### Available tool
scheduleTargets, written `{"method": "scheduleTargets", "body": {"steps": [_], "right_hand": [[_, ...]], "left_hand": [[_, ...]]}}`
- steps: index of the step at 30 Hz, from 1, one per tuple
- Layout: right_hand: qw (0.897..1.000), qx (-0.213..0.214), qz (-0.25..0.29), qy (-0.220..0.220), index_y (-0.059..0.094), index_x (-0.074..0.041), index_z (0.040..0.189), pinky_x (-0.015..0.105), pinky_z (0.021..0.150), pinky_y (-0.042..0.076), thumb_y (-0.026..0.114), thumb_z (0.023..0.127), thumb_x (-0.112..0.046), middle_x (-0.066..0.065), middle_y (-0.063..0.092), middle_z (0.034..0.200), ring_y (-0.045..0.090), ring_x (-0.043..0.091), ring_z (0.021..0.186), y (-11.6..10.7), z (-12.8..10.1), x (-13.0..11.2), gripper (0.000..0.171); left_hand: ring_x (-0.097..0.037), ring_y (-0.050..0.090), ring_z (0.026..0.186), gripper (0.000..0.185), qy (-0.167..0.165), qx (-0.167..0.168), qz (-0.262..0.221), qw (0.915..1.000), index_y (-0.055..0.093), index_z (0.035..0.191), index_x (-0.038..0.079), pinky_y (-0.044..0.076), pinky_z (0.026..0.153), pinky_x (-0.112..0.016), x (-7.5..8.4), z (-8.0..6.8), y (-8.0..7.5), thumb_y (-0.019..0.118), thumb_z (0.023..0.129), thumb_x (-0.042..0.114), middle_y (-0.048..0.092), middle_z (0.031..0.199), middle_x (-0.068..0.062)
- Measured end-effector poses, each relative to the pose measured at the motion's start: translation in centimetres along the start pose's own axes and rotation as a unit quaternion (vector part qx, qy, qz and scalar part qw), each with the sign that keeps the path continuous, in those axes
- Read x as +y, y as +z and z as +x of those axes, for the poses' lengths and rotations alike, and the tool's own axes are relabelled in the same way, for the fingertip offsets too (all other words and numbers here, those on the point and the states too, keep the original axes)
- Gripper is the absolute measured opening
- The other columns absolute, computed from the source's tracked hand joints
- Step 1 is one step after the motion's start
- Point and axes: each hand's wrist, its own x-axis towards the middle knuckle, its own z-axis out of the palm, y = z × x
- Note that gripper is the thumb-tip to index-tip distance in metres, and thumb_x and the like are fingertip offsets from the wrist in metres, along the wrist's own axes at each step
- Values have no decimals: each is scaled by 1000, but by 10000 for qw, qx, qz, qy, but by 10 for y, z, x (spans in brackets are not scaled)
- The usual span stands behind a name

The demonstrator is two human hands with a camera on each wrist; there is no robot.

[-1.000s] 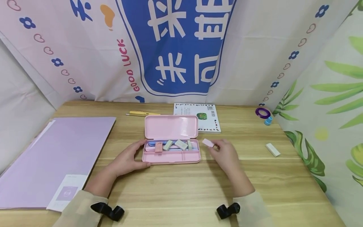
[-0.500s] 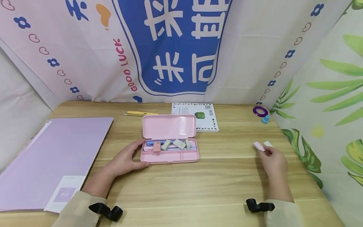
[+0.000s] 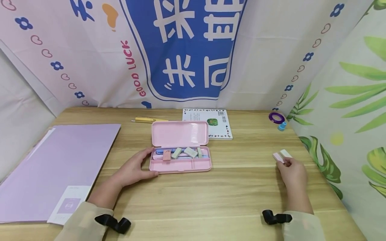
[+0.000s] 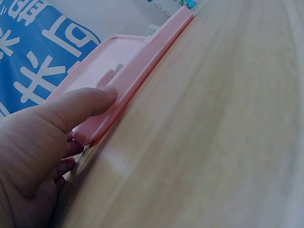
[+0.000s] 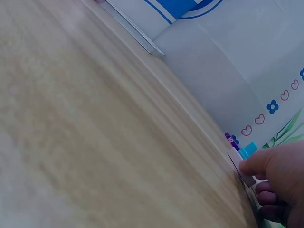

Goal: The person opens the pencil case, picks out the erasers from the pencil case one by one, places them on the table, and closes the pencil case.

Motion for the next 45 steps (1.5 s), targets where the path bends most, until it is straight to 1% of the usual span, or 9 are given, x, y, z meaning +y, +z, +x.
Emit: {"method": "scheduleTargets", "body": {"steps": [4,8,14,20,25,31,35,38,45], "right_hand": [[9993,273,57,-238,53,4,135,52,87,44,52,98,-41,29,57,125,53,43,110,3,-6,-12,58],[9932,454,202,-1058,60,3,128,49,83,46,55,98,-36,27,61,115,58,39,104,16,-17,-36,49],[9779,3,552,-2015,66,1,120,45,84,53,63,95,-32,23,64,110,63,33,97,49,-36,-84,42],[9627,-400,791,-2557,71,-2,113,39,82,54,69,91,-28,15,67,104,63,26,92,82,-53,-126,33],[9548,-613,845,-2784,73,-5,108,34,79,51,71,89,-26,10,66,98,60,21,88,98,-65,-150,29],[9502,-753,543,-2975,75,-6,108,29,69,42,74,86,-31,5,59,86,51,17,78,109,-70,-167,33],[9514,-659,390,-2981,76,-7,104,29,68,40,75,84,-33,4,58,85,50,17,78,114,-70,-171,33],[9542,-617,432,-2896,76,-5,102,29,68,41,74,85,-30,5,59,85,51,18,78,115,-69,-172,30],[9596,-536,602,-2696,75,-4,107,32,74,50,69,88,-24,8,67,93,58,20,83,110,-70,-171,28]], "left_hand": [[-41,29,146,98,7,0,43,10000,33,152,8,28,118,-57,0,1,0,81,75,45,32,157,-20],[-41,30,145,98,17,-1,55,10000,34,152,8,28,118,-57,0,1,-1,82,75,45,32,157,-21],[-41,30,145,98,35,-6,18,10000,34,151,7,29,118,-56,0,1,-1,82,75,44,33,156,-21],[-40,31,145,97,29,-6,-15,10000,34,152,8,29,118,-56,1,0,-1,82,75,43,33,156,-20],[-41,31,145,98,25,-6,6,10000,34,152,8,29,118,-56,0,0,-1,82,75,44,33,157,-21],[-41,30,145,98,16,-9,-39,10000,33,152,9,29,118,-56,0,0,-1,82,75,44,32,157,-21],[-41,30,145,98,7,-1,-58,10000,33,152,9,29,118,-57,1,-1,-1,82,75,44,32,157,-21],[-41,30,145,98,15,2,-50,10000,34,152,9,29,118,-57,1,-1,-1,82,75,44,32,157,-21],[-41,30,145,98,35,16,-55,10000,34,151,7,29,118,-56,1,-1,-1,83,75,43,33,156,-22]]}}
